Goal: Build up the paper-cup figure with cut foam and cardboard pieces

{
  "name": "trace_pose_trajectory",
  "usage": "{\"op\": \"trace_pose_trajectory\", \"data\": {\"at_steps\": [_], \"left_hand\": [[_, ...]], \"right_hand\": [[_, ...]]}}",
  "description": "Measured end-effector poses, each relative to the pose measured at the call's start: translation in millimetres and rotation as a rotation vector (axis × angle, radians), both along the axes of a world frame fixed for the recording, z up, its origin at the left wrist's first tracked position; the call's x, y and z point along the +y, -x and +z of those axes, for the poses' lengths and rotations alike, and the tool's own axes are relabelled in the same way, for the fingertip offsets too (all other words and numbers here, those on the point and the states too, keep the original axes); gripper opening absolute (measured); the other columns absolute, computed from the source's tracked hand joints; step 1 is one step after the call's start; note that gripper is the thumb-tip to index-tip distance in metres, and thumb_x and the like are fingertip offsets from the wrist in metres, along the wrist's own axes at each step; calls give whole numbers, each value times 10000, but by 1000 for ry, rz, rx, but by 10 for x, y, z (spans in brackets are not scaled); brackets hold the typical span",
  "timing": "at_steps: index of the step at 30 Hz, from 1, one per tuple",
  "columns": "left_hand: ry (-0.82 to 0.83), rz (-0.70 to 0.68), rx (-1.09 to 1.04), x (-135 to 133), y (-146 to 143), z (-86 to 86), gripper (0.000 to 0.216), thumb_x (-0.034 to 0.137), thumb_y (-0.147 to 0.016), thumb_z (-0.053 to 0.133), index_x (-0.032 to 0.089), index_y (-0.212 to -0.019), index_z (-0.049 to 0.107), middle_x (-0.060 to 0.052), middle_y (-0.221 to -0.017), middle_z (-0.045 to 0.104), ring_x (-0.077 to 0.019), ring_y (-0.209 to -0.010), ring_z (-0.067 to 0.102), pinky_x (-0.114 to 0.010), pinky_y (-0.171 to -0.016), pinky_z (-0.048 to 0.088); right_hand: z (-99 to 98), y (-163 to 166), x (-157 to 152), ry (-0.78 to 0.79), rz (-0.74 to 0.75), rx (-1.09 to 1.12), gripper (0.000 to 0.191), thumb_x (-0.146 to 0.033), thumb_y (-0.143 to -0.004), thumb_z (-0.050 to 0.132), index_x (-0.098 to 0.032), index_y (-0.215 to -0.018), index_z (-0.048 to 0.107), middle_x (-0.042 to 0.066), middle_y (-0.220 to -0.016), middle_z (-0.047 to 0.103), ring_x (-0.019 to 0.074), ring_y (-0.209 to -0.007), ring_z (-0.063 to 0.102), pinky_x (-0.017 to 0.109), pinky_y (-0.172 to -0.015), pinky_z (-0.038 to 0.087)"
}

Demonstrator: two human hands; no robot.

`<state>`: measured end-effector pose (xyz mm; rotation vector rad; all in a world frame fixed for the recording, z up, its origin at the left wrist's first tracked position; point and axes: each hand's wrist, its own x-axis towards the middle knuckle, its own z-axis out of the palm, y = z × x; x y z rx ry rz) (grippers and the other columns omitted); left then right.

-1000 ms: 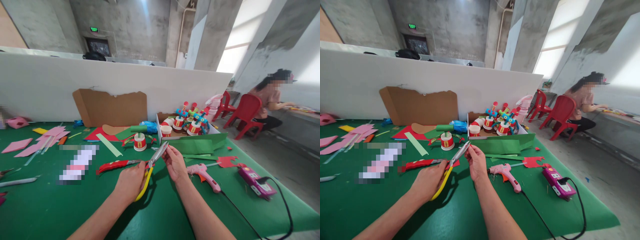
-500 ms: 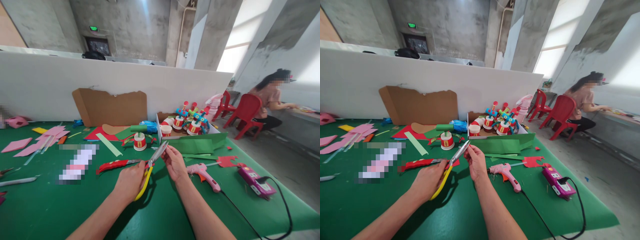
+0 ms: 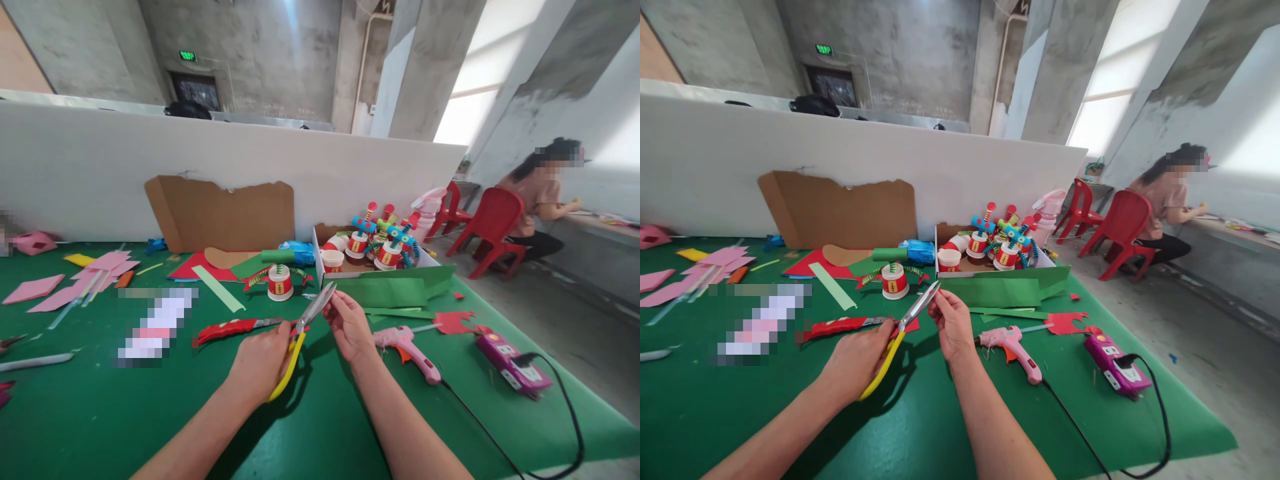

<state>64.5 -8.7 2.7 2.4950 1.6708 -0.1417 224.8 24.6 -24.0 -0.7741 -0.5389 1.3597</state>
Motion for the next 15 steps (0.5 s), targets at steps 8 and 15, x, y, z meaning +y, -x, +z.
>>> {"op": "trace_pose_trajectory", "data": {"at_steps": [8, 15], "left_hand": [[-3, 4, -5, 0, 3, -13, 238, 171, -885, 374, 141, -1090, 493, -133, -974, 690, -285, -883, 678, -372, -700, 519], [-7, 4, 1, 0, 0, -12, 229, 177, -879, 384, 141, -1077, 493, -145, -974, 687, -282, -872, 679, -360, -690, 516]], "right_hand": [[5, 3, 2, 8, 1, 5, 252, -285, -519, 837, -157, -689, 703, -32, -576, 599, 67, -529, 496, 195, -529, 403], [9, 2, -1, 10, -1, 8, 242, -280, -515, 834, -163, -679, 699, -36, -568, 595, 69, -525, 497, 195, -522, 403]]}}
